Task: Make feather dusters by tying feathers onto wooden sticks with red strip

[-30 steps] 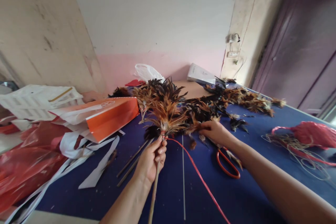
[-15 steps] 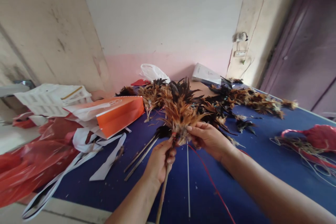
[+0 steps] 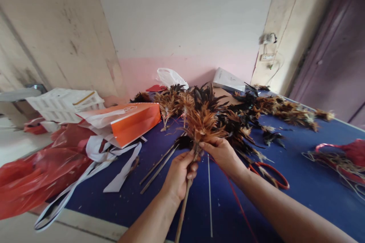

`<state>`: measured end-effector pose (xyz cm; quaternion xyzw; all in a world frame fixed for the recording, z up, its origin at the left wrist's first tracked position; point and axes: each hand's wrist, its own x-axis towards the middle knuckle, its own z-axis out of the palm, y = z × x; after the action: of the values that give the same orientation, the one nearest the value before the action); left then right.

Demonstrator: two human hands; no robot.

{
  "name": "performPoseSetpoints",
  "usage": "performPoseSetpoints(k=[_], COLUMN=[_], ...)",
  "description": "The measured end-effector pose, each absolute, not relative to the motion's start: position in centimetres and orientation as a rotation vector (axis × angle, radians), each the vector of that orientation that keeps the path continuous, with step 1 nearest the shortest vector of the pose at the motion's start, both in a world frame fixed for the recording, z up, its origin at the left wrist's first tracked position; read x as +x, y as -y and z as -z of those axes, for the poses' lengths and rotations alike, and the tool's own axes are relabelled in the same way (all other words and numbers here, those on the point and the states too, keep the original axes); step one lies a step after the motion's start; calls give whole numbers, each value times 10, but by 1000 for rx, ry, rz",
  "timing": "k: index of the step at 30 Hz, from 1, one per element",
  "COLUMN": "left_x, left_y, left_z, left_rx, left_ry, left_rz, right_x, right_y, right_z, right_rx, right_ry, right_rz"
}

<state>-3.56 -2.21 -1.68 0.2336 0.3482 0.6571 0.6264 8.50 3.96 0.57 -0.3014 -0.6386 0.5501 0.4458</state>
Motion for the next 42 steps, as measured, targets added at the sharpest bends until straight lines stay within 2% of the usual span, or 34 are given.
performPoseSetpoints(k=[9,16,26,34,37,39,42], left_x=[-35,-32,-32,-33,-37,-41,-44], left_y=[23,27,27,28,25,24,25], left_z=[16,12,17,13,12,12,8], left_rx=[584,645,780,827,861,913,1124], left_ry=[-885,-913,-989,-1098,-1176,-1253,-1425], left_rz=[-1542,-1534,-1531,-1561,-1619,-1633,-1556], right_x=[85,82,82,80,85,90,98], right_y=[-29,-28,-33,-25,-21,-18,-9], right_z=[-2,-2,5,4,0,-3,-11], right_rx=[-824,-900,-928,-1020,-1002,-1029,-987], right_ry=[1484,1596,1565,1371,1512,1746,2146], right_rz=[-1471,-1352,-1421,-1701,-1829,-1725,-1122])
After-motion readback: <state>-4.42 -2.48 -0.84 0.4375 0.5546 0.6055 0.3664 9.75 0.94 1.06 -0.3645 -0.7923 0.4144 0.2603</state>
